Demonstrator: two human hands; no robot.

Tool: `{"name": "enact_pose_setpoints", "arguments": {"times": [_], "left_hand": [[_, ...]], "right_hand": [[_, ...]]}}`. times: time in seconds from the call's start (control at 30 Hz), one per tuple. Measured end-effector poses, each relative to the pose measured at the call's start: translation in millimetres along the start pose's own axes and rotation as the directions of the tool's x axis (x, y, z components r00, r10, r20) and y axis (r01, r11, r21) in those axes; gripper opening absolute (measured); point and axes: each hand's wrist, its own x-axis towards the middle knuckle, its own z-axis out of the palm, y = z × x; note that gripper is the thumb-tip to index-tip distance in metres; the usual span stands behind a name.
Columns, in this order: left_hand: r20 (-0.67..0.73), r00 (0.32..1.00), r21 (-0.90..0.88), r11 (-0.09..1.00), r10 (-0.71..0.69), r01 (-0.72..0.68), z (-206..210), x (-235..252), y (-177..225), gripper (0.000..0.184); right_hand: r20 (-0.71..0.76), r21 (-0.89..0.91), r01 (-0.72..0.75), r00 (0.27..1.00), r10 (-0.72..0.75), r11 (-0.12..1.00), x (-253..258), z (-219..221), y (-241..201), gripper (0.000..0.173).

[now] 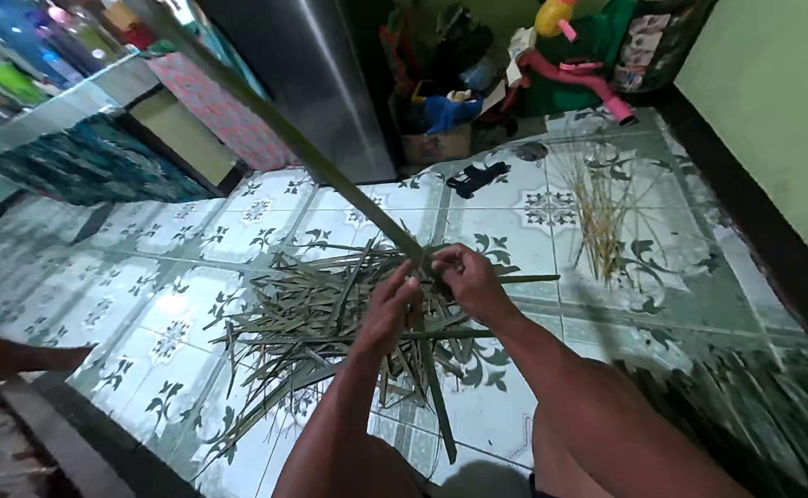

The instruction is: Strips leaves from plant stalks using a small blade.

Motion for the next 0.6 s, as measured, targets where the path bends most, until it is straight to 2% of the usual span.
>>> {"name": "enact_pose_setpoints", "arguments": {"times": [0.1,0.17,0.3,0.43,0.6], "left_hand": [[0.022,1.0,-0.022,1.0,0.021,-0.02,6,14,-5,0.038],[0.02,0.999,-0.023,0.999,0.025,-0.025,8,20,-9,0.036],[0.017,1.0,-0.013,1.0,0.018,-0.018,10,27,-11,0.032],[0.039,0.999,-0.025,1.0,0.013,-0.012,10,26,-10,0.035],[0.014,0.997,0.117,0.991,0.071,-0.072,5,23,-9,0.032]], "right_hand": [[-0.024,-0.005,0.019,1.0,-0.019,1.0,3,-4,1,0.018],[-0.033,0.047,-0.023,0.999,0.025,0.999,4,-7,0,0.015],[-0.034,0.194,-0.12,0.991,0.129,0.974,7,-9,2,0.012],[-0.052,0.177,-0.089,0.994,0.099,0.98,9,-7,9,0.009],[-0.038,0.254,-0.114,0.991,0.128,0.96,8,-1,6,0.006]]}}
